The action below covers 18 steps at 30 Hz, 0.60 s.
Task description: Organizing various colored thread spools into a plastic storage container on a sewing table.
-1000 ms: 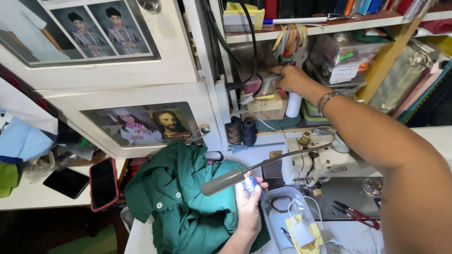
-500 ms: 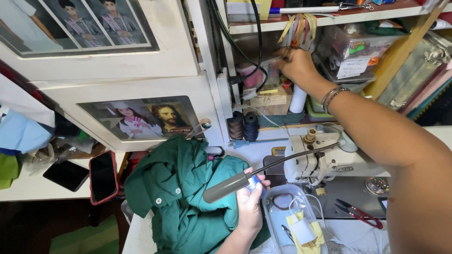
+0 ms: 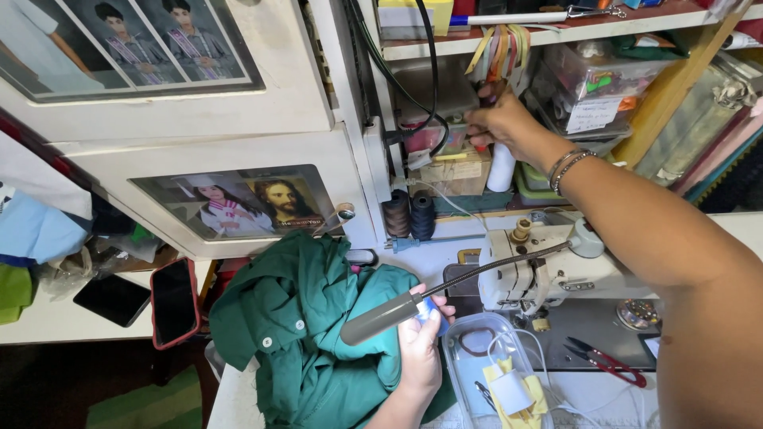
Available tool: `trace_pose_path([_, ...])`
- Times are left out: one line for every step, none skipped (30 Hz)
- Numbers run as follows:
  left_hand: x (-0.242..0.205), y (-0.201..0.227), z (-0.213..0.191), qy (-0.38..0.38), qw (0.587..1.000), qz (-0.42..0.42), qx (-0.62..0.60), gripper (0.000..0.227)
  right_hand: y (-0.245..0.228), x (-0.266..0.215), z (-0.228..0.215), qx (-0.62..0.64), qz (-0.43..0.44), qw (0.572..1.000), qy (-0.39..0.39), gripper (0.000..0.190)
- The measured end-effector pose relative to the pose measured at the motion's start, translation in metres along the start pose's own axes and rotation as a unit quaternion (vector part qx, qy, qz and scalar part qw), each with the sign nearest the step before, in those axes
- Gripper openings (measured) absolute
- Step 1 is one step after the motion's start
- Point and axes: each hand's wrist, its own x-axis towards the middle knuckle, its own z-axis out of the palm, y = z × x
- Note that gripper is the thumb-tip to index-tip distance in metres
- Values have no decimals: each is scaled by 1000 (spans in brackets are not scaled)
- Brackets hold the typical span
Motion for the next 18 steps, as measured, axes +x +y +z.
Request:
trace_pose_path([0, 2, 1, 5, 1000, -5, 4, 51, 4, 7, -2, 30, -14, 999, 11, 41])
trace_pose_path([1, 1, 1, 5, 1000, -5, 4, 51, 9, 11, -5, 30, -14, 999, 11, 41])
trace_pose_path([0, 1, 1, 9, 1000, -6, 10, 52, 13, 16, -7, 37, -15, 999, 7, 32])
trace_pose_path([0, 1, 1, 14, 1000, -8, 16, 53, 16, 21, -9, 43, -15, 999, 4, 26])
trace_pose_path([0, 2, 2, 14, 1000, -8, 16, 53, 11, 14, -8, 43, -15, 999, 3, 26])
trace_pose_path([0, 2, 2, 17, 1000, -8, 24, 53, 7, 7, -7, -14, -1, 1000, -7, 25])
trace_pose_path([-1, 3, 2, 21, 999, -9, 32, 54, 3, 0, -5, -71, 14, 997, -19, 27])
trace_pose_path([0, 2, 2, 23, 999, -10, 32, 54, 3, -1, -8, -71, 16, 997, -20, 27])
trace_pose_path([0, 1, 1, 14, 1000, -10, 24, 54, 4, -2, -9, -81, 12, 996, -29, 32])
trace_pose_path([0, 0, 0, 4, 1000, -11, 16, 54, 6, -3, -10, -92, 8, 995, -38, 39])
trace_pose_path([-1, -1, -2, 9, 1000, -11, 17, 54, 8, -3, -10, -91, 11, 995, -41, 39])
trace_pose_path([-1, -1, -3, 9, 1000, -10, 22, 54, 11, -3, -10, -68, 10, 997, -47, 37])
trace_pose_path([1, -3, -4, 8, 1000, -7, 25, 54, 10, -2, -12, -46, 6, 998, -51, 36])
trace_pose_path([-1, 0, -4, 10, 1000, -5, 25, 54, 13, -2, -10, -47, 7, 997, -54, 36])
trace_pose_path([-1, 2, -2, 19, 999, -10, 26, 56, 14, -3, -10, -53, 3, 997, -63, 32])
trace_pose_path([-1, 4, -1, 29, 999, -15, 27, 57, 15, -3, -11, -58, 0, 996, -72, 29])
trace_pose_path([-1, 2, -2, 29, 999, -14, 26, 57, 17, -1, -8, -59, -1, 996, -72, 29])
trace_pose_path([-1, 0, -4, 28, 999, -10, 25, 57, 19, 0, -6, -71, -3, 996, -59, 25])
